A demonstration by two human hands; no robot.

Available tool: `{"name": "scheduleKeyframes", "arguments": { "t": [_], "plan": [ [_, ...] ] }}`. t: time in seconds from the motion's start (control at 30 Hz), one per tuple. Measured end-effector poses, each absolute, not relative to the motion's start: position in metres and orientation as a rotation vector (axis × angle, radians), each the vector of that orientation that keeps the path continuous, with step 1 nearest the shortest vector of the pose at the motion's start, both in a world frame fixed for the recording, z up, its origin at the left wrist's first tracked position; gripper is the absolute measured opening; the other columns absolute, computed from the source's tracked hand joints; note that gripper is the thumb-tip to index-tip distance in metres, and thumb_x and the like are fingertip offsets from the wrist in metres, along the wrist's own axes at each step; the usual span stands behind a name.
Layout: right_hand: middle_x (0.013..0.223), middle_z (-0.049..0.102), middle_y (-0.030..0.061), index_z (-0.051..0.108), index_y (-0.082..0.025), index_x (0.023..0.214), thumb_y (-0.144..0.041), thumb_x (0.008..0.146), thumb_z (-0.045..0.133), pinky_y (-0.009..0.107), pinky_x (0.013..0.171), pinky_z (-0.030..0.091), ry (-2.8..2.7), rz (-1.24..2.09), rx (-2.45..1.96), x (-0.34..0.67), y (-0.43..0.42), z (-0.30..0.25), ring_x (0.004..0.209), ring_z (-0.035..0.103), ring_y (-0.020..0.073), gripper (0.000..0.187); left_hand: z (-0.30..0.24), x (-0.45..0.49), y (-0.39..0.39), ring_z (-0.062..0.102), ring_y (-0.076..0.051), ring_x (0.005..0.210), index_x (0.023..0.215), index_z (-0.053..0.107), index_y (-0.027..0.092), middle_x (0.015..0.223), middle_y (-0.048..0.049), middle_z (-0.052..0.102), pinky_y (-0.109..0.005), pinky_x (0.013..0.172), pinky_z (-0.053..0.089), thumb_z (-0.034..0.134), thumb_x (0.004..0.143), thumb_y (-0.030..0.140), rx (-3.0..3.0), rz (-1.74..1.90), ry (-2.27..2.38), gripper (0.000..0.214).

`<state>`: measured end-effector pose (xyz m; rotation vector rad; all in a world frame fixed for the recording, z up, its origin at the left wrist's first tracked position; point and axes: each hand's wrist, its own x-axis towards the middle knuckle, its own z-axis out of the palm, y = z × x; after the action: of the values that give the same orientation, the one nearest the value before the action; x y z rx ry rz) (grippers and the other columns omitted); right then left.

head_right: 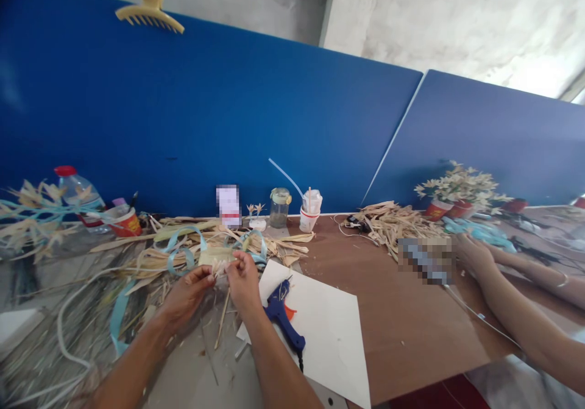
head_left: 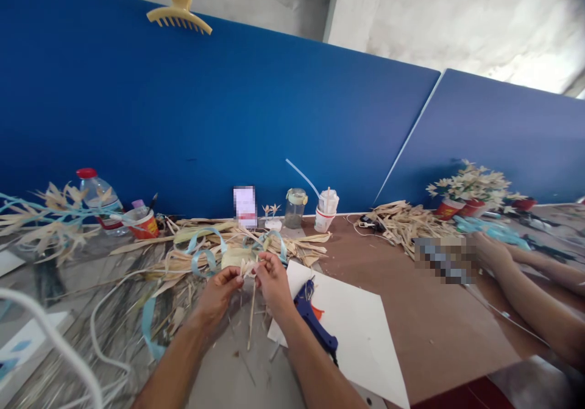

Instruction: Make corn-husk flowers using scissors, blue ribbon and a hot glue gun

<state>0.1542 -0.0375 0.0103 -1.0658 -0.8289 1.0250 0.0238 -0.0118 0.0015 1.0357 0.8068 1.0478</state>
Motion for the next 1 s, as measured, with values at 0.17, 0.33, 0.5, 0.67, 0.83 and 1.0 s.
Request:
{"name": "scheduleKeyframes", "arguments": {
  "t": [0.17,0.33,0.5,0.67,0.83,1.0],
  "plan": [
    [0.063,0.053,-0.0050,0.055,-0.019,0.084,-0.032,0.066,0.060,0.023,0.049,0.038,-0.936,1.040,-1.096,0.150,-0.038,0.006,0.049,0.045,0.0092,0.022,-0.003,0.022,-0.008,0.054,-0.012,0.062,0.070,0.068,0.017,0.067,0.0002,0.064,-0.024,0.063,0.041,0.081,0.057,0.028,0.951,1.134,0.786,0.021],
    [0.063,0.054,-0.0025,0.055,-0.019,0.072,-0.032,0.068,0.058,0.024,0.053,0.038,-1.113,0.962,-1.205,0.146,-0.042,0.007,0.057,0.048,0.0127,0.014,-0.007,0.024,-0.007,0.056,-0.013,0.067,0.072,0.069,0.017,0.069,-0.0004,0.065,-0.025,0.067,0.042,0.082,0.057,0.028,0.991,1.150,0.785,0.023],
    [0.054,0.048,-0.0049,0.051,-0.020,0.063,-0.027,0.070,0.053,0.023,0.052,0.035,-1.141,0.910,-1.293,0.149,-0.043,0.010,0.055,0.046,0.0124,0.010,-0.002,0.029,-0.013,0.054,-0.013,0.064,0.070,0.068,0.016,0.067,-0.0004,0.064,-0.024,0.063,0.041,0.083,0.057,0.031,0.990,1.118,0.772,0.024],
    [0.049,0.045,-0.0067,0.049,-0.020,0.061,-0.024,0.070,0.049,0.022,0.049,0.033,-1.097,0.910,-1.305,0.151,-0.042,0.008,0.049,0.041,0.0106,0.010,0.007,0.030,-0.017,0.051,-0.010,0.059,0.069,0.067,0.016,0.066,0.0013,0.062,-0.022,0.060,0.042,0.085,0.054,0.030,0.847,1.138,0.747,0.027],
    [0.048,0.044,-0.0071,0.048,-0.021,0.060,-0.027,0.071,0.049,0.022,0.046,0.032,-1.069,0.974,-1.276,0.150,-0.043,0.010,0.045,0.040,0.0101,0.013,0.014,0.030,-0.019,0.048,-0.007,0.056,0.068,0.065,0.016,0.067,0.0033,0.059,-0.020,0.058,0.041,0.084,0.055,0.027,0.784,1.155,0.741,0.025],
    [0.049,0.045,-0.0060,0.049,-0.021,0.061,-0.025,0.071,0.049,0.021,0.048,0.032,-1.141,0.890,-1.303,0.150,-0.042,0.008,0.049,0.041,0.0110,0.012,0.016,0.031,-0.022,0.053,-0.009,0.061,0.068,0.066,0.016,0.071,0.0011,0.064,-0.021,0.060,0.042,0.086,0.048,0.022,0.778,1.101,0.757,0.029]
  ]
}}
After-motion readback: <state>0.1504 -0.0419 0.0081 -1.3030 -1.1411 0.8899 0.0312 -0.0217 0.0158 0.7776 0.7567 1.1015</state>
